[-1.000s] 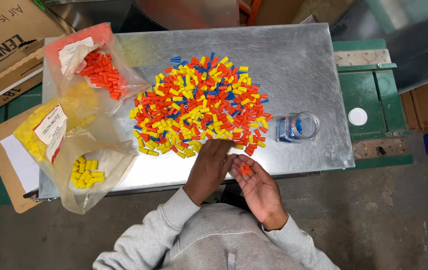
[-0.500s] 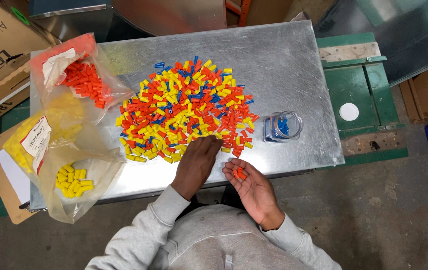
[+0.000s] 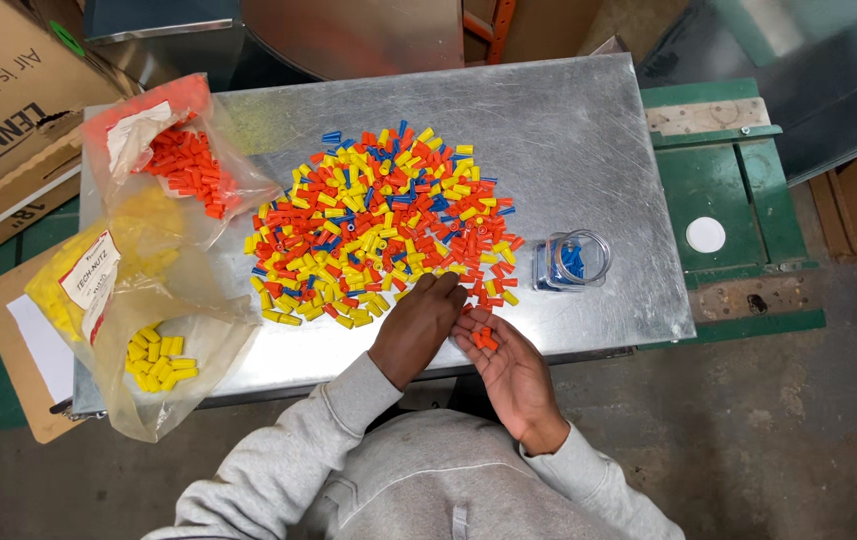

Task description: The person sorts small colorful plastic pieces on a metal table by color. They pick blue pieces and place them into a clear jar, then gather orange pieces into a plastic bag, and finally collect yellow pieces into another plastic bag.

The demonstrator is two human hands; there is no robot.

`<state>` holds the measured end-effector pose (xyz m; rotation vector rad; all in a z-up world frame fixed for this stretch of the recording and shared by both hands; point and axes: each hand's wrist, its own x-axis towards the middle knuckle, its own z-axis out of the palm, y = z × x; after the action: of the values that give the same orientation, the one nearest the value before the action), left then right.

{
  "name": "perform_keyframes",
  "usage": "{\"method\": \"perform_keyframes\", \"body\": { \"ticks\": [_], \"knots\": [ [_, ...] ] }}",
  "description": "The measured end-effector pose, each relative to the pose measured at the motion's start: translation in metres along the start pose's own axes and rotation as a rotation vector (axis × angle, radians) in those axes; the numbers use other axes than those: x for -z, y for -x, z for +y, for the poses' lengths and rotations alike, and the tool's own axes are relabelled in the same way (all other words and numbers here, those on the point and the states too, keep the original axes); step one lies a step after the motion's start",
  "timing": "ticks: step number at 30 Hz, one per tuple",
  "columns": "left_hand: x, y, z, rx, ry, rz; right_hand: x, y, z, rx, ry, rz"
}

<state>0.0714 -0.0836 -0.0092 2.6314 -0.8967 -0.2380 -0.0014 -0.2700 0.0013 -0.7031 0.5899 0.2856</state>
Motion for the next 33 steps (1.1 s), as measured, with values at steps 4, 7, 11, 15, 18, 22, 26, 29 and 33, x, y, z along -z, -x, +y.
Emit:
{"method": "perform_keyframes", "body": {
  "ticks": [4, 7, 11, 15, 18, 22, 26, 29, 33],
  "knots": [
    [0.005, -0.012, -0.004, 0.036, 0.038, 0.016, 0.002, -0.011, 0.004, 0.037, -0.013, -0.001],
    [0.011, -0.018, -0.013, 0.060, 0.088, 0.032, 0.002, -0.010, 0.005, 0.040, -0.031, 0.004],
    [0.025, -0.008, -0.005, 0.020, 0.594, 0.159, 0.007, -0.009, 0.004, 0.011, -0.033, -0.001],
    [0.041, 0.006, 0.037, -0.132, 0.724, 0.316, 0.022, -0.021, 0.004, -0.040, -0.150, 0.021],
    [0.025, 0.004, 0.026, -0.011, 0.689, 0.451, 0.025, -0.011, 0.001, -0.021, -0.113, 0.027],
    [0.004, -0.001, 0.014, 0.034, 0.541, 0.342, 0.036, -0.004, -0.003, -0.011, -0.165, 0.042],
    [-0.001, -0.006, 0.011, 0.039, 0.298, 0.211, 0.036, 0.000, 0.002, -0.007, -0.172, 0.037],
    [0.018, -0.008, 0.020, 0.042, 0.238, 0.141, 0.036, -0.002, 0.005, 0.001, -0.164, 0.024],
    [0.018, -0.025, 0.017, 0.036, 0.161, 0.025, 0.039, -0.005, 0.005, 0.005, -0.107, 0.013]
  ]
}}
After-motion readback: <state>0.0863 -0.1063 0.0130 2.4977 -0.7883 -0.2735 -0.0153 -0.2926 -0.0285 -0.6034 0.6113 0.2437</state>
